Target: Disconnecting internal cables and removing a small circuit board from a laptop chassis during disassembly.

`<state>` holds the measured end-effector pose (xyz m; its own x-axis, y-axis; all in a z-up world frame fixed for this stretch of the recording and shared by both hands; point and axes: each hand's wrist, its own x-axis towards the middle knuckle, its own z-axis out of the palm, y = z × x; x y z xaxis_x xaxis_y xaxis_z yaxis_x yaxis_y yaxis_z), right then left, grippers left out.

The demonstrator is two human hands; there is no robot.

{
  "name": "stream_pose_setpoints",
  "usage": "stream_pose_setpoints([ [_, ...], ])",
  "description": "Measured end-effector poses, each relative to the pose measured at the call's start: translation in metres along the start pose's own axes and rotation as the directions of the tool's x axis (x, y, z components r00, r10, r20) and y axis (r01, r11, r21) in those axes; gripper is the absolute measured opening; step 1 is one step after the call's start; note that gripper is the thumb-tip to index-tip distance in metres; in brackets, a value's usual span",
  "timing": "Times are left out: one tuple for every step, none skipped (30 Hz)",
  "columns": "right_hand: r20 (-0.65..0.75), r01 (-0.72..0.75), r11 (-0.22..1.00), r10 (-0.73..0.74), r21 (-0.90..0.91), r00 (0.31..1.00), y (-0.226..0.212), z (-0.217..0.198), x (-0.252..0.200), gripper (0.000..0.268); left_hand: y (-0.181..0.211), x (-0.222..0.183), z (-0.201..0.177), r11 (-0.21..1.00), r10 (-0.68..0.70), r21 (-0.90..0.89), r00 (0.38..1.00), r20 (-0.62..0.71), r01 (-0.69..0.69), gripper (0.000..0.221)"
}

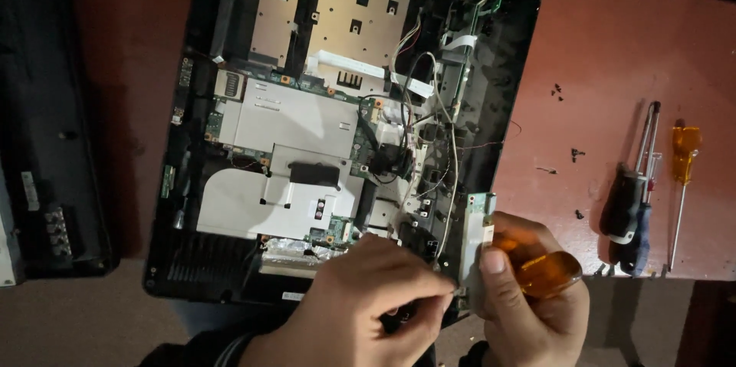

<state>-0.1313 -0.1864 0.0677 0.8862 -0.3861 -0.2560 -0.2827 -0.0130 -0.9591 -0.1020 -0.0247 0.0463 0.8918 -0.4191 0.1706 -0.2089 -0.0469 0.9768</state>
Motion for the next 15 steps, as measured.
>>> stream_pose_setpoints([
  [0.003, -0.006, 1.000, 0.006, -0.003, 1.000, -0.001, -0.001, -0.001, 0.029, 0.003, 0.002, -0.001, 1.000, -0.006, -0.002, 1.000, -0.003, 0.006, 0.016],
  [-0.017, -0.027, 0.998, 0.026, -0.051, 1.000, -0.001, -0.001, -0.002, 0.029, 0.005, 0.005, -0.003, 0.997, -0.063, -0.040, 0.998, 0.012, 0.063, 0.011],
  [-0.036, -0.044, 0.994, 0.041, -0.097, 0.999, -0.002, -0.002, -0.001, 0.029, 0.007, 0.008, -0.005, 0.990, -0.114, -0.075, 0.993, 0.028, 0.116, 0.008],
  [-0.032, -0.046, 0.994, 0.043, -0.099, 0.999, -0.001, -0.001, -0.002, 0.029, 0.007, 0.008, -0.006, 0.990, -0.117, -0.076, 0.993, 0.025, 0.118, 0.008],
  [-0.049, -0.044, 0.994, 0.039, -0.102, 0.998, 0.000, -0.001, -0.003, 0.026, 0.008, 0.008, -0.006, 0.979, -0.181, -0.089, 0.982, 0.047, 0.185, 0.007],
  [-0.065, -0.043, 0.994, 0.036, -0.104, 0.997, 0.001, -0.001, -0.004, 0.024, 0.008, 0.008, -0.006, 0.963, -0.244, -0.101, 0.967, 0.070, 0.251, 0.006],
  [-0.063, -0.046, 0.993, 0.039, -0.107, 0.997, 0.002, -0.002, -0.004, 0.024, 0.010, 0.009, -0.008, 0.962, -0.248, -0.103, 0.966, 0.068, 0.254, 0.006],
  [-0.050, -0.037, 0.993, 0.032, -0.113, 0.998, 0.002, -0.003, -0.004, 0.027, 0.011, 0.009, -0.009, 0.951, -0.274, -0.121, 0.957, 0.091, 0.284, 0.006],
  [-0.038, -0.027, 0.993, 0.023, -0.118, 0.999, 0.002, -0.003, -0.003, 0.029, 0.012, 0.011, -0.011, 0.940, -0.298, -0.138, 0.948, 0.113, 0.312, 0.007],
  [-0.036, -0.028, 0.992, 0.024, -0.120, 0.999, 0.002, -0.002, -0.003, 0.029, 0.012, 0.012, -0.011, 0.939, -0.300, -0.140, 0.948, 0.111, 0.313, 0.007],
  [-0.035, -0.012, 0.991, 0.007, -0.137, 0.999, 0.001, -0.001, -0.003, 0.029, 0.012, 0.013, -0.012, 0.929, -0.328, -0.134, 0.935, 0.133, 0.345, 0.007],
  [-0.035, 0.003, 0.988, -0.009, -0.153, 0.999, 0.000, 0.000, -0.003, 0.030, 0.012, 0.014, -0.013, 0.918, -0.356, -0.127, 0.922, 0.154, 0.376, 0.007],
  [-0.032, 0.002, 0.988, -0.007, -0.154, 0.999, 0.000, 0.001, -0.003, 0.030, 0.011, 0.014, -0.013, 0.917, -0.358, -0.128, 0.921, 0.152, 0.378, 0.007],
  [-0.021, 0.012, 0.989, -0.015, -0.145, 1.000, 0.000, 0.001, -0.003, 0.030, 0.010, 0.015, -0.012, 0.907, -0.371, -0.146, 0.915, 0.160, 0.394, 0.008],
  [-0.011, 0.021, 0.990, -0.023, -0.137, 1.000, 0.000, 0.001, -0.003, 0.029, 0.009, 0.016, -0.012, 0.897, -0.384, -0.164, 0.908, 0.169, 0.410, 0.010],
])
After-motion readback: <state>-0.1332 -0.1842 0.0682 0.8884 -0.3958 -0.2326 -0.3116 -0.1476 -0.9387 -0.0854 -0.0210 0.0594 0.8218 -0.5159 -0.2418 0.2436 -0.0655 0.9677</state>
